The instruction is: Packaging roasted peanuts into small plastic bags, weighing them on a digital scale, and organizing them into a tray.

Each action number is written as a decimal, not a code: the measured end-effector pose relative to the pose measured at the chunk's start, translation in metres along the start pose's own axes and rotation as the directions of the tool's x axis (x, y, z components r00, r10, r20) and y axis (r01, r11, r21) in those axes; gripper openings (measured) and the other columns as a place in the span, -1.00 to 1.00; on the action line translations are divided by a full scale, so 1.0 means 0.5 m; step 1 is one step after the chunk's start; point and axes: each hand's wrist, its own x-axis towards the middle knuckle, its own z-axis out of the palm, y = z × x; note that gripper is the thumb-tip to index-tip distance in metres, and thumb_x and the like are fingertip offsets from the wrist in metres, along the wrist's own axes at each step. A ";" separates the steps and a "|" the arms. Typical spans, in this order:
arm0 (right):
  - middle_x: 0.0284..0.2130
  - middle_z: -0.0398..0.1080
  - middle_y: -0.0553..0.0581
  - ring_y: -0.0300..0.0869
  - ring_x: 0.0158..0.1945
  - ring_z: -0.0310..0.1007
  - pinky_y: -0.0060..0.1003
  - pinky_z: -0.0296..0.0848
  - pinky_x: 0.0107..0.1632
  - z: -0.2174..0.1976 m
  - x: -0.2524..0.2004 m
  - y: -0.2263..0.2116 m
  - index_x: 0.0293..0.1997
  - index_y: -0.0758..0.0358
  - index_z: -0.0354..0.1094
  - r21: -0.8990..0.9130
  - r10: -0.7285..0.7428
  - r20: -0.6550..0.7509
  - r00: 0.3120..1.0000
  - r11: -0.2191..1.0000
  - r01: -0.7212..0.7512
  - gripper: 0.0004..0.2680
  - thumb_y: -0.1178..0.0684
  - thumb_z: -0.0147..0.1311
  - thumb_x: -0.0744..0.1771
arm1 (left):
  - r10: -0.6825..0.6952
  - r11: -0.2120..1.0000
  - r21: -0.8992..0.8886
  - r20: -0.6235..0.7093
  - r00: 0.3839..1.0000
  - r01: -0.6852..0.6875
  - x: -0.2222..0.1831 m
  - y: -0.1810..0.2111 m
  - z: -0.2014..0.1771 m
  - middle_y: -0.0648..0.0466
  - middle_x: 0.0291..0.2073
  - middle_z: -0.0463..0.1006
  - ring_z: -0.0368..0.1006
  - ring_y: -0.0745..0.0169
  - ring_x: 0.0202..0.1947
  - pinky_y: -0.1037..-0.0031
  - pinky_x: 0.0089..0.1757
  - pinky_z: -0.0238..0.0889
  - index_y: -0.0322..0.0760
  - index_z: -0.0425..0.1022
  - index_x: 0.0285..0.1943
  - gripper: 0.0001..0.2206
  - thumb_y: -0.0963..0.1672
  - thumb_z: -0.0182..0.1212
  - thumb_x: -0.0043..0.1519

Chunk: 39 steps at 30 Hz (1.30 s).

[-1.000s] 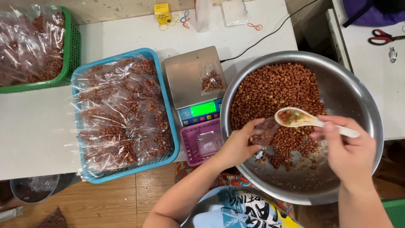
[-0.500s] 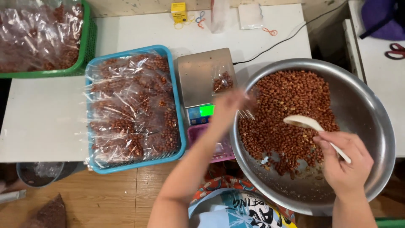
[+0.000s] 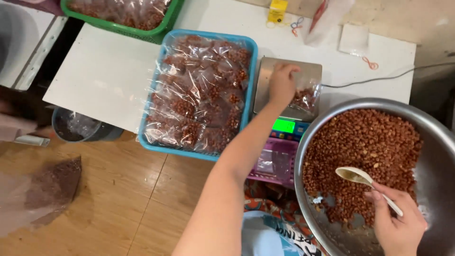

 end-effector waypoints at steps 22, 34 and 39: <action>-0.23 0.53 0.24 -0.15 -0.28 0.52 -0.38 0.45 -0.19 0.000 -0.013 0.006 0.05 0.48 0.49 0.052 0.105 -0.012 0.994 0.993 -0.105 -0.84 0.32 0.12 0.37 | -0.292 0.934 -0.082 0.387 0.875 0.348 0.049 -0.013 -0.049 0.07 -0.31 0.61 0.53 0.31 -0.37 0.49 -0.24 0.45 -0.26 0.50 0.09 -0.55 -0.24 0.47 -0.02; -0.28 0.49 0.36 -0.04 -0.24 0.52 -0.31 0.41 -0.17 0.004 -0.013 0.072 0.08 0.62 0.47 0.035 0.053 0.012 0.999 0.998 -0.053 -0.88 0.43 0.12 0.43 | 0.213 0.977 0.028 -0.062 0.975 -0.212 0.016 0.140 -0.436 0.09 -0.08 0.60 0.65 0.27 -0.17 0.50 -0.22 0.57 -0.11 0.33 0.24 -0.47 -0.36 0.24 0.11; -0.28 0.48 0.42 0.00 -0.22 0.52 -0.28 0.40 -0.17 0.012 0.000 0.068 0.11 0.67 0.46 0.027 0.059 0.036 0.998 0.998 -0.060 -0.90 0.40 0.17 0.47 | -0.117 0.842 0.531 -0.001 0.993 0.100 -0.117 0.058 -0.593 -0.12 -0.16 0.46 0.49 -0.18 -0.24 0.16 -0.18 0.42 -0.29 0.60 -0.14 -0.82 -0.26 0.15 0.12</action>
